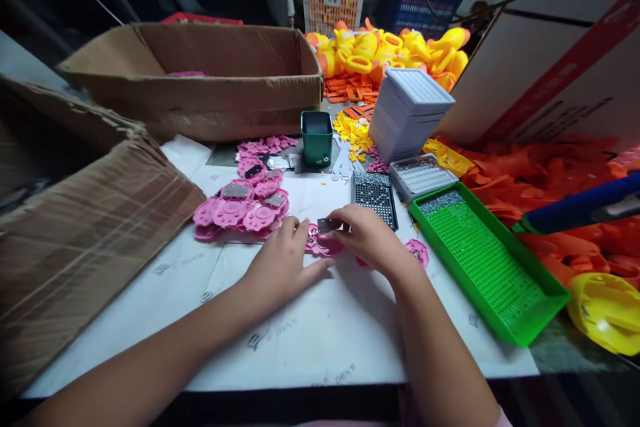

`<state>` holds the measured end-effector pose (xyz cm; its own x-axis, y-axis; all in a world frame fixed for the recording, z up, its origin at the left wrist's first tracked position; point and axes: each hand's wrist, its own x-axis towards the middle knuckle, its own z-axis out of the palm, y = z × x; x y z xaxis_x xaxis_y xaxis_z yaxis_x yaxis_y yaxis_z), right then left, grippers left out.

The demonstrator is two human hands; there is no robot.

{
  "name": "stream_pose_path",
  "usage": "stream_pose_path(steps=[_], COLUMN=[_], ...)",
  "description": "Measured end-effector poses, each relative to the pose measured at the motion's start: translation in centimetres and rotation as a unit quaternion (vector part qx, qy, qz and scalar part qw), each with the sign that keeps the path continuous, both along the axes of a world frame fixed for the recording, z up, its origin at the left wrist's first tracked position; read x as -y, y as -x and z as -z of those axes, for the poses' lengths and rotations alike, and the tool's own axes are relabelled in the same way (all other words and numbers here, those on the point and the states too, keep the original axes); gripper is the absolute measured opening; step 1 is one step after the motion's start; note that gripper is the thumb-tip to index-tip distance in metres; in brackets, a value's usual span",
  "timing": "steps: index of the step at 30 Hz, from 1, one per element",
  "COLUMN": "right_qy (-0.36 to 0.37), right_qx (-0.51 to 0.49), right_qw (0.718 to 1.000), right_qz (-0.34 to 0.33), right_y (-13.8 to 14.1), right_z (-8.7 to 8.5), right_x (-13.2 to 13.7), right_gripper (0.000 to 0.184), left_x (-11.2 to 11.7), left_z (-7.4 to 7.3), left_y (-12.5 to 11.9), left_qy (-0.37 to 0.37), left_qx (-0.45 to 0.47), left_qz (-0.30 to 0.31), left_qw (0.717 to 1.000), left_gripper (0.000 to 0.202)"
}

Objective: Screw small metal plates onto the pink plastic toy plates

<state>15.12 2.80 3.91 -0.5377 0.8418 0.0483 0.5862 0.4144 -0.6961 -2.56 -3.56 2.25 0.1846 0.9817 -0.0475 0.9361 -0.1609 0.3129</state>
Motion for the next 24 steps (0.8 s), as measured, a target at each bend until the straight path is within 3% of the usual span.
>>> stream_pose_path(steps=[8, 12, 18, 21, 24], right_qy=[0.018, 0.042, 0.076, 0.092, 0.105], right_qx=[0.045, 0.065, 0.11, 0.141, 0.161], right_qw=[0.998, 0.995, 0.989, 0.985, 0.981], right_qz=[-0.045, -0.058, -0.062, -0.036, -0.01], right_y=[-0.5, -0.2, 1.0, 1.3, 1.5], right_z=[-1.5, -0.8, -0.3, -0.8, -1.1], right_x=[0.6, 0.7, 1.3, 1.6, 1.5], right_gripper=[0.018, 0.016, 0.012, 0.003, 0.005], left_x=[-0.7, -0.9, -1.2, -1.3, -1.4], left_z=[0.5, -0.1, -1.2, -1.3, -1.0], left_y=[0.8, 1.7, 2.8, 2.7, 2.2], left_qy=[0.0, 0.071, 0.125, 0.124, 0.105], left_qx=[0.069, 0.162, 0.213, 0.207, 0.205], left_qz=[0.04, 0.111, 0.121, 0.125, 0.123], left_qw=[0.997, 0.978, 0.961, 0.962, 0.965], left_gripper=[0.05, 0.07, 0.084, 0.07, 0.04])
